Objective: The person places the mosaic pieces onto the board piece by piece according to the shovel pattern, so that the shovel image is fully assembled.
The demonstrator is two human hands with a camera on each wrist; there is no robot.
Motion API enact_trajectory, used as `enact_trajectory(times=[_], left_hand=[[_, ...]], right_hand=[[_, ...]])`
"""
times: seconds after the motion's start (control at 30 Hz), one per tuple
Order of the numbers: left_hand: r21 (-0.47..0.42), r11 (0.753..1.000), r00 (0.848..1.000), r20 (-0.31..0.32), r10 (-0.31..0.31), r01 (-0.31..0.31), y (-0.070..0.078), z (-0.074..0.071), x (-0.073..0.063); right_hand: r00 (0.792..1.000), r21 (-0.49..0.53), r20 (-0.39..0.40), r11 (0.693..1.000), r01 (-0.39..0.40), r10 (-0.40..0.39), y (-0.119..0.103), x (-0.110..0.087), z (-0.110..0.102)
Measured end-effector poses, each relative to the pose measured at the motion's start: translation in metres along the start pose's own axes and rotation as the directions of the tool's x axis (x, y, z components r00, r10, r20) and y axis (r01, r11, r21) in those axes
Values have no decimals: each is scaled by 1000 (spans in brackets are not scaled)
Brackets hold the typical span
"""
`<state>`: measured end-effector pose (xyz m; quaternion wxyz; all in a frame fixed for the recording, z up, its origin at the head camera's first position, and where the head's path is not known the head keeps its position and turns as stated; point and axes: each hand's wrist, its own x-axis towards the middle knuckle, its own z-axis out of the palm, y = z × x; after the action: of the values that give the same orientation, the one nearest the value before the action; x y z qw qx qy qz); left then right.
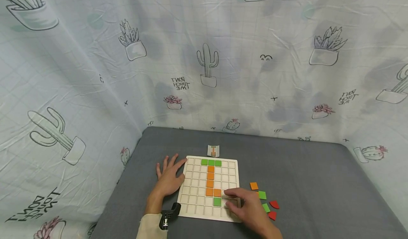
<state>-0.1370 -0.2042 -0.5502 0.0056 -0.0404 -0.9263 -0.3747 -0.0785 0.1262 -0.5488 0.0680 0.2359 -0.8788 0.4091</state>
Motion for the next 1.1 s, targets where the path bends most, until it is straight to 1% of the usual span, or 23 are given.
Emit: enact_trajectory(times=[0.13, 0.23, 0.33, 0.57, 0.77, 1.1], left_hand=[[5, 1000, 1000, -2, 1, -1, 0, 0, 0], [7, 1000, 1000, -5, 4, -4, -1, 0, 0], [6, 1000, 1000, -4, 7, -7, -1, 0, 0], [4, 1000, 1000, 0, 3, -3, -1, -1, 0], [-5, 1000, 1000, 1, 5, -5, 0, -1, 0], [-8, 1000, 1000, 7, 13, -13, -2, 0, 0]], right_hand=[[999, 0, -37, 1000, -11, 11, 9, -5, -13], [998, 33, -57, 999, -12, 14, 15, -8, -24], [997, 54, -69, 998, -31, 35, 23, -12, -34], [991, 13, -131, 1000, 7, -5, 44, -23, -54], [989, 43, -134, 997, -58, 63, 55, -31, -73], [988, -13, -115, 994, -108, 106, 73, -39, -94]])
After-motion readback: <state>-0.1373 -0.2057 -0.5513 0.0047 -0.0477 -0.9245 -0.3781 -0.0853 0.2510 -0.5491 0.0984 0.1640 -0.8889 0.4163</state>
